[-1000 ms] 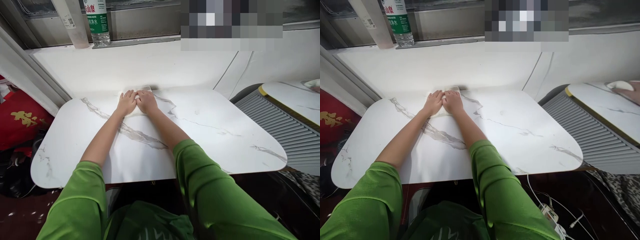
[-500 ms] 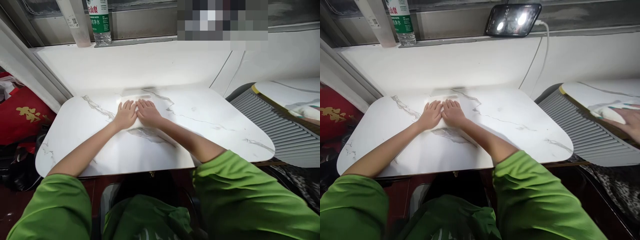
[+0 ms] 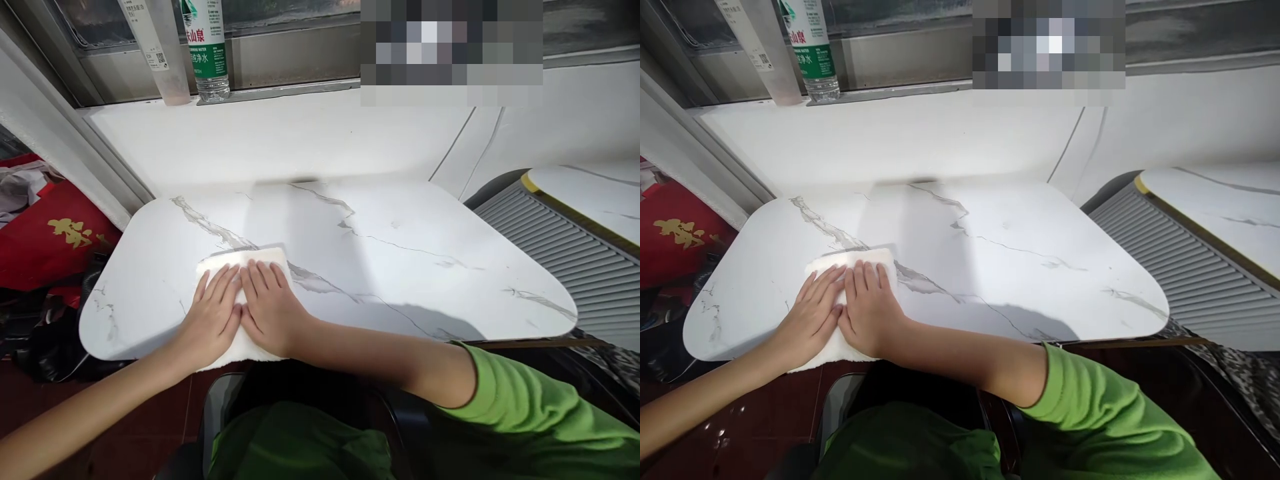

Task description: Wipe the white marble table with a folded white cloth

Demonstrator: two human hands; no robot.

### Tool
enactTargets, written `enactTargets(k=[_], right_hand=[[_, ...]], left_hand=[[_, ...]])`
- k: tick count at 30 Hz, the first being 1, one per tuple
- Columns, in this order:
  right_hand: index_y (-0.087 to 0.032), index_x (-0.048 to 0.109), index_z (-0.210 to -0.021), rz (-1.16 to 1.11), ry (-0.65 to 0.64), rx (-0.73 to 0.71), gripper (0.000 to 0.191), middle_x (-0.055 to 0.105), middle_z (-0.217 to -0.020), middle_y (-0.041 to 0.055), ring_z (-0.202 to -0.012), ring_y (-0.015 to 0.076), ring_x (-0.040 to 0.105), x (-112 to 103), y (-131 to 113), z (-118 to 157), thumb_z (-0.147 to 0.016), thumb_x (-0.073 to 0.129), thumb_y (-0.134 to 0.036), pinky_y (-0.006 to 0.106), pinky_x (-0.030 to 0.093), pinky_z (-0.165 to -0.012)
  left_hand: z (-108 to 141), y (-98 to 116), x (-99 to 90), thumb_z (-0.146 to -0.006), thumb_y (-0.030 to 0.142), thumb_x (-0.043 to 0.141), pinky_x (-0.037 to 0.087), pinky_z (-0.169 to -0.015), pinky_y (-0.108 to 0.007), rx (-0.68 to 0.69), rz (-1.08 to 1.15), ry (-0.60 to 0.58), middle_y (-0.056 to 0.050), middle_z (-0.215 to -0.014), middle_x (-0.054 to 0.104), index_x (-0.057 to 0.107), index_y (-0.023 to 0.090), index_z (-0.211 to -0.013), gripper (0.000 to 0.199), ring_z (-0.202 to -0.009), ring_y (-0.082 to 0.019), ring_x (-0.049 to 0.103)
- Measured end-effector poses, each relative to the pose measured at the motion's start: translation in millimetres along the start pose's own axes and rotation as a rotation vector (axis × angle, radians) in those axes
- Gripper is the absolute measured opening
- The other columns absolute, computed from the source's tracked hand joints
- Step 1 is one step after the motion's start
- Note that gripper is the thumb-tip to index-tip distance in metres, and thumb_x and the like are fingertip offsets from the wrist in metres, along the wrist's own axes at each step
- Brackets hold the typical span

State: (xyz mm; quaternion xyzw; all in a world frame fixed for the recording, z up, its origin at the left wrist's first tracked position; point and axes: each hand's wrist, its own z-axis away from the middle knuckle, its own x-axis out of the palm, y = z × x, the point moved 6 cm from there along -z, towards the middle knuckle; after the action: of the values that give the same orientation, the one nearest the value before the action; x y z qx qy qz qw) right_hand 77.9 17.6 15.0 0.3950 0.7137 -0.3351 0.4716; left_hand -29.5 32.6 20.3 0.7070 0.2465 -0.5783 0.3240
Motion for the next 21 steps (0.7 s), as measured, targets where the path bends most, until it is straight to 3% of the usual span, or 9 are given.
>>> enactTargets(k=[5, 10, 14, 17, 21], right_hand=[[0.002, 0.048, -0.141, -0.033, 0.007, 0.051, 0.057, 0.049, -0.147, 0.0253, -0.133, 0.0382, 0.044, 21, 24, -53, -0.094, 0.038, -0.028, 0.054, 0.028, -0.114], [-0.002, 0.051, -0.136, -0.041, 0.003, 0.113, 0.049, 0.054, -0.142, 0.0223, -0.130, 0.0330, 0.046, 36, 83, -124, -0.094, 0.037, -0.023, 0.046, 0.029, -0.112], [-0.004, 0.050, -0.137, -0.024, -0.010, 0.158, 0.047, 0.055, -0.141, 0.0204, -0.131, 0.0303, 0.046, 46, 122, -166, -0.095, 0.033, -0.018, 0.043, 0.027, -0.112], [-0.002, 0.050, -0.136, -0.035, 0.006, 0.188, 0.047, 0.053, -0.144, 0.0213, -0.134, 0.0306, 0.045, 51, 136, -179, -0.096, 0.031, -0.018, 0.044, 0.026, -0.113], [-0.002, 0.051, -0.136, -0.047, 0.014, 0.168, 0.049, 0.048, -0.149, 0.0223, -0.135, 0.0317, 0.043, 55, 137, -177, -0.097, 0.031, -0.021, 0.046, 0.025, -0.114]], left_hand=[[-46, -43, 1.8, -0.097, 0.025, 0.024, 0.020, -0.123, -0.055, -0.122, -0.008, -0.001, -0.013, -0.156, 0.041, 0.043, 0.015, -0.140, 0.049, -0.149, -0.025, 0.031], [-131, -90, 2.0, -0.095, 0.025, 0.026, 0.022, -0.122, -0.049, -0.106, 0.026, 0.022, -0.010, -0.155, 0.044, 0.045, 0.019, -0.139, 0.049, -0.146, -0.022, 0.035], [-189, -118, 3.9, -0.092, 0.022, 0.029, 0.025, -0.121, -0.046, -0.174, 0.043, 0.059, -0.011, -0.151, 0.048, 0.048, 0.019, -0.137, 0.050, -0.143, -0.022, 0.039], [-206, -125, 6.3, -0.092, 0.021, 0.028, 0.023, -0.121, -0.047, -0.201, 0.053, 0.059, -0.009, -0.154, 0.045, 0.047, 0.021, -0.139, 0.051, -0.144, -0.021, 0.037], [-200, -122, 8.6, -0.096, 0.024, 0.026, 0.014, -0.124, -0.049, -0.207, 0.055, 0.008, -0.008, -0.163, 0.032, 0.043, 0.019, -0.145, 0.051, -0.152, -0.022, 0.024]])
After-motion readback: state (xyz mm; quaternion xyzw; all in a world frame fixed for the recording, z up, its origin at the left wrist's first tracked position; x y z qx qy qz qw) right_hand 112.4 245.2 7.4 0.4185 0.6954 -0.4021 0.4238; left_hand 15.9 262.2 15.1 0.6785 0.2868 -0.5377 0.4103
